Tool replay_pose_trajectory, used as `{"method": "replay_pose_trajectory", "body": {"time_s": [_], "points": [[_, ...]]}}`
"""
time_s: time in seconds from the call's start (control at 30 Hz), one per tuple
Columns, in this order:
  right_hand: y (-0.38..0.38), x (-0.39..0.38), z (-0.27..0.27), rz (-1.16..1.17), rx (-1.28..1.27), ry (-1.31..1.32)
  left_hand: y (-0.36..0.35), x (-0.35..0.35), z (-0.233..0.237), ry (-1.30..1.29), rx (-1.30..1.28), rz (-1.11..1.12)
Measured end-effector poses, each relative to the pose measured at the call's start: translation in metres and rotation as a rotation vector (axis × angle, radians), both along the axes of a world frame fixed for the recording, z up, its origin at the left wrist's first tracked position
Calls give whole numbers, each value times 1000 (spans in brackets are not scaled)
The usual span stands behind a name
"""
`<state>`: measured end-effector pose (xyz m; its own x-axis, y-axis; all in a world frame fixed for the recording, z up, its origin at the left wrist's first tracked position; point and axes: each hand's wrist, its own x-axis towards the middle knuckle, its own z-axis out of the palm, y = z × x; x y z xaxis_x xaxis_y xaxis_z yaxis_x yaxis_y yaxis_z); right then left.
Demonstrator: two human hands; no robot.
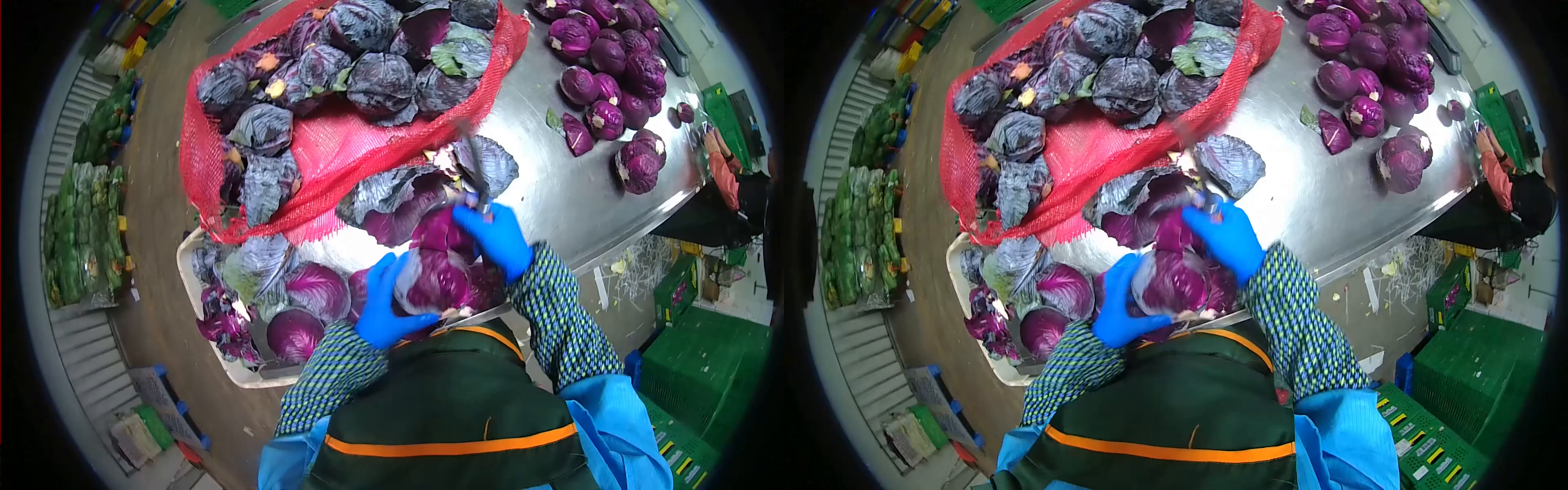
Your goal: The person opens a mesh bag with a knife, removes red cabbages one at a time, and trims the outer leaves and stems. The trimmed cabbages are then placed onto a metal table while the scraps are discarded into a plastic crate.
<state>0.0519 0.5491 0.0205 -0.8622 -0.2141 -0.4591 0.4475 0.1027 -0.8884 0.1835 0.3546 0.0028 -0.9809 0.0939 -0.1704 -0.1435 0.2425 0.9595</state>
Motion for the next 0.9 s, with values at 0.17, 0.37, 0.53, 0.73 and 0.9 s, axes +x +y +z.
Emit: {"method": "replay_pose_trajectory", "body": {"time_s": [0.17,0.37,0.53,0.73,0.9], "points": [[-2,-24,20,-199,-116,32,19,-3,-10,88,-210,84],[17,46,-12,184,137,24,8,2,-9,89,-168,121],[19,29,-1,352,382,113,19,-2,4,113,-489,94],[23,25,-15,410,588,370,-9,-9,-3,-14,-162,181],[28,-4,-38,-37,155,-207,-59,-46,-11,-72,-278,442]]}}
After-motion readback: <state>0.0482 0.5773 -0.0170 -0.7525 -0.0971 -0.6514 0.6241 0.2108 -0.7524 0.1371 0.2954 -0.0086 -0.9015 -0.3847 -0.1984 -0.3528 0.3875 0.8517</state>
